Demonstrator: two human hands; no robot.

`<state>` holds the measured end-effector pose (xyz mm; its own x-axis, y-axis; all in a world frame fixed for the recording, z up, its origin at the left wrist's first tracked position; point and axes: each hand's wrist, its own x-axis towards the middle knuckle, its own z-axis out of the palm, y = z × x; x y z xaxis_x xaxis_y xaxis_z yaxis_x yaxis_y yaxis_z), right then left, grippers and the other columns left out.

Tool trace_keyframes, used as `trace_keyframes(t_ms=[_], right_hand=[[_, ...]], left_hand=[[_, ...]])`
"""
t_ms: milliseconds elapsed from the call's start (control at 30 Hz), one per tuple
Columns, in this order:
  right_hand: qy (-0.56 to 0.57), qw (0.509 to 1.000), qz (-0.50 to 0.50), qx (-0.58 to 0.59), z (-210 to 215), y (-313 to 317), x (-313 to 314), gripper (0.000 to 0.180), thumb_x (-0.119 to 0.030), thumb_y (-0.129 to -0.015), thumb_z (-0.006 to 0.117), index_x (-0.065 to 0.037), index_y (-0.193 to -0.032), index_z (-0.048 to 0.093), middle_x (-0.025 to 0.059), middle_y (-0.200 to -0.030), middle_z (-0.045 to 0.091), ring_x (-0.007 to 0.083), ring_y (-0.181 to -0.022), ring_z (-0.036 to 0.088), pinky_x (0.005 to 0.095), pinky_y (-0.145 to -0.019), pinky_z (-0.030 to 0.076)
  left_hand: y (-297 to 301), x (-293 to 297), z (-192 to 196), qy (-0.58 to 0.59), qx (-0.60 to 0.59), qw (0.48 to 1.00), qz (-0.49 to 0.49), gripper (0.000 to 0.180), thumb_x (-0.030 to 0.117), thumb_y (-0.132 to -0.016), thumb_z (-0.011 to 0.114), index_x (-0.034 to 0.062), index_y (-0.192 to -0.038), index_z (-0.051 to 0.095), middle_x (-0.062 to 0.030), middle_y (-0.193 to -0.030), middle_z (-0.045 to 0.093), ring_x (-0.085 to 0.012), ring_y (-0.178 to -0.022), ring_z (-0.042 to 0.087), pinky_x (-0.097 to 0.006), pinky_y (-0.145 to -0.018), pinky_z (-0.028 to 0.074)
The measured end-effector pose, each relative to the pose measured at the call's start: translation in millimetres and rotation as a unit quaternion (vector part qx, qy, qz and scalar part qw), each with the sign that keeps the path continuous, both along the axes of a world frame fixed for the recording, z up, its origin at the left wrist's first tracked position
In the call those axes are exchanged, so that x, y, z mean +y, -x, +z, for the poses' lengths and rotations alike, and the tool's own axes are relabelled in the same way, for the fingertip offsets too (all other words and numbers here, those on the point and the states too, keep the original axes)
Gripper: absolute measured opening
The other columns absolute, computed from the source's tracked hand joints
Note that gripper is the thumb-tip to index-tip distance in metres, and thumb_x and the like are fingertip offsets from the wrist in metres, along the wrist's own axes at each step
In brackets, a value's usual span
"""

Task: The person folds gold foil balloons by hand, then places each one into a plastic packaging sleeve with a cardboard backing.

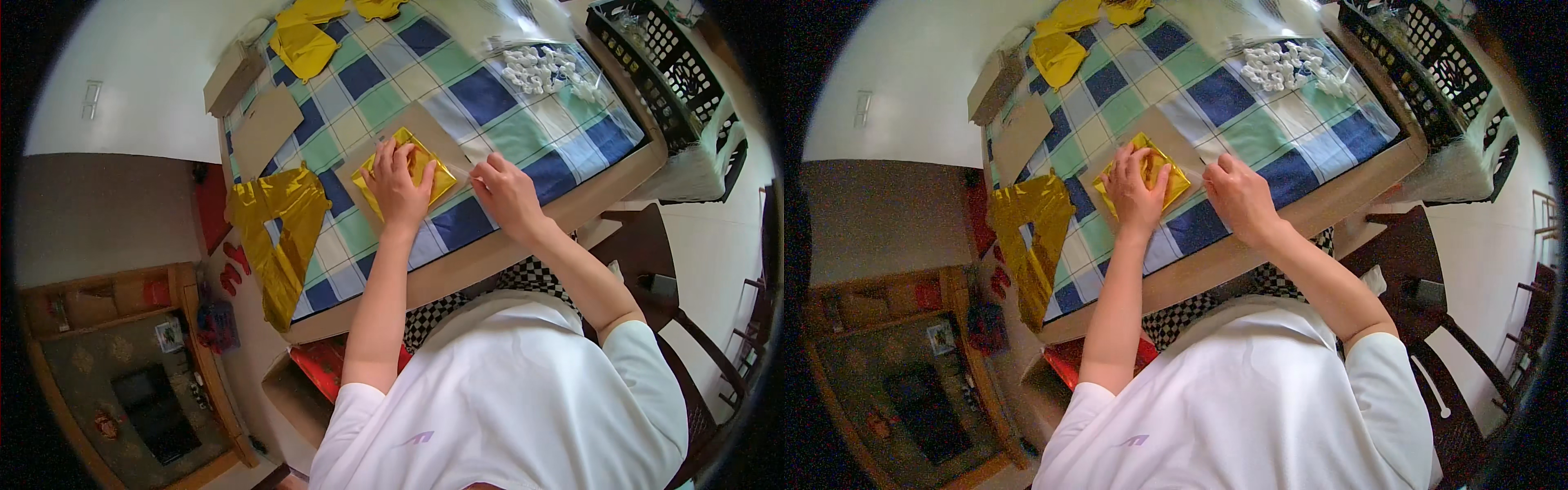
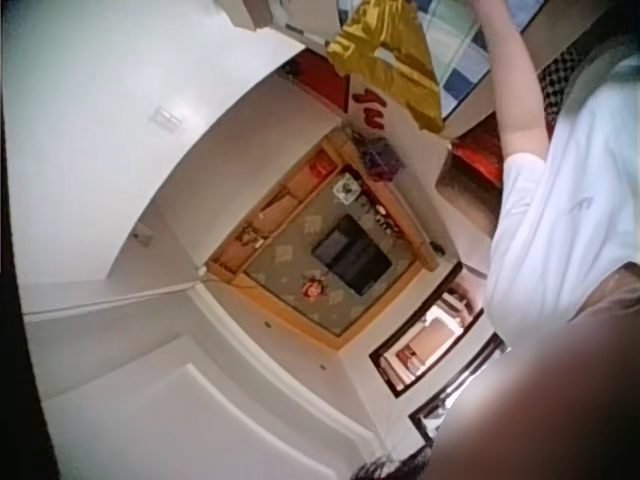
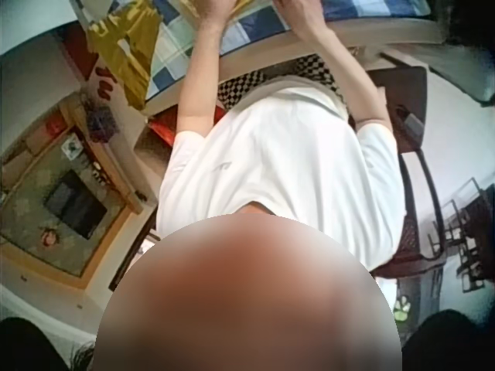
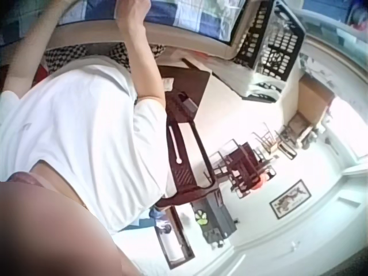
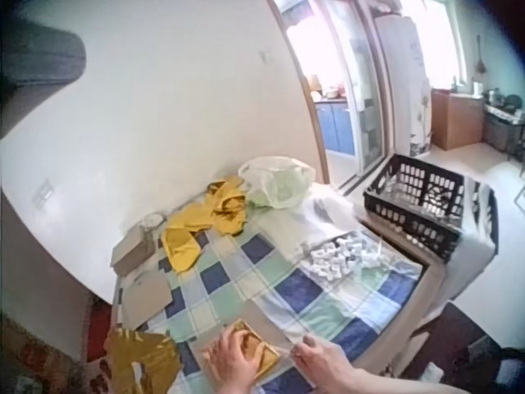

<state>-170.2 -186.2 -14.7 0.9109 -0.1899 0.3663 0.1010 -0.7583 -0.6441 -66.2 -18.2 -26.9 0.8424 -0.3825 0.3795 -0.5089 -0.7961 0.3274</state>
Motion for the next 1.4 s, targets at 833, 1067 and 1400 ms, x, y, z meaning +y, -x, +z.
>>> trace_keyframes(t_ms=[833,1067,1400], right_hand=[[0.014,0.998,0.051,0.045,3,-1,-9,0.01,0.0,-0.079,0.063,-0.007,-0.086,0.061,0.0106,-0.083,0.054,0.032,-0.073,0.06,0.0401,-0.062,0.049],[-0.007,1.0,0.012,-0.023,0,-4,-3,0.005,-0.006,-0.084,0.064,-0.005,-0.088,0.06,0.0108,-0.083,0.055,0.0317,-0.071,0.061,0.0392,-0.062,0.05],[0.024,0.999,0.019,0.01,-1,-11,1,0.005,-0.007,-0.084,0.063,-0.005,-0.087,0.06,0.0108,-0.084,0.053,0.032,-0.075,0.059,0.0404,-0.065,0.049]], left_hand=[[0,2,-10,0.015,-0.011,1.0,-0.019,0.043,0.036,-0.086,0.063,0.0143,-0.123,0.056,-0.0097,-0.135,0.049,-0.0311,-0.133,0.039,-0.063,-0.107,0.019],[-1,3,-12,0.031,-0.021,0.999,-0.022,0.041,0.035,-0.088,0.062,0.0143,-0.122,0.056,-0.0098,-0.135,0.05,-0.0313,-0.132,0.04,-0.064,-0.107,0.019],[0,2,-11,0.021,-0.01,1.0,-0.019,0.041,0.035,-0.088,0.062,0.0141,-0.123,0.056,-0.0103,-0.136,0.049,-0.0314,-0.133,0.039,-0.063,-0.108,0.018]])
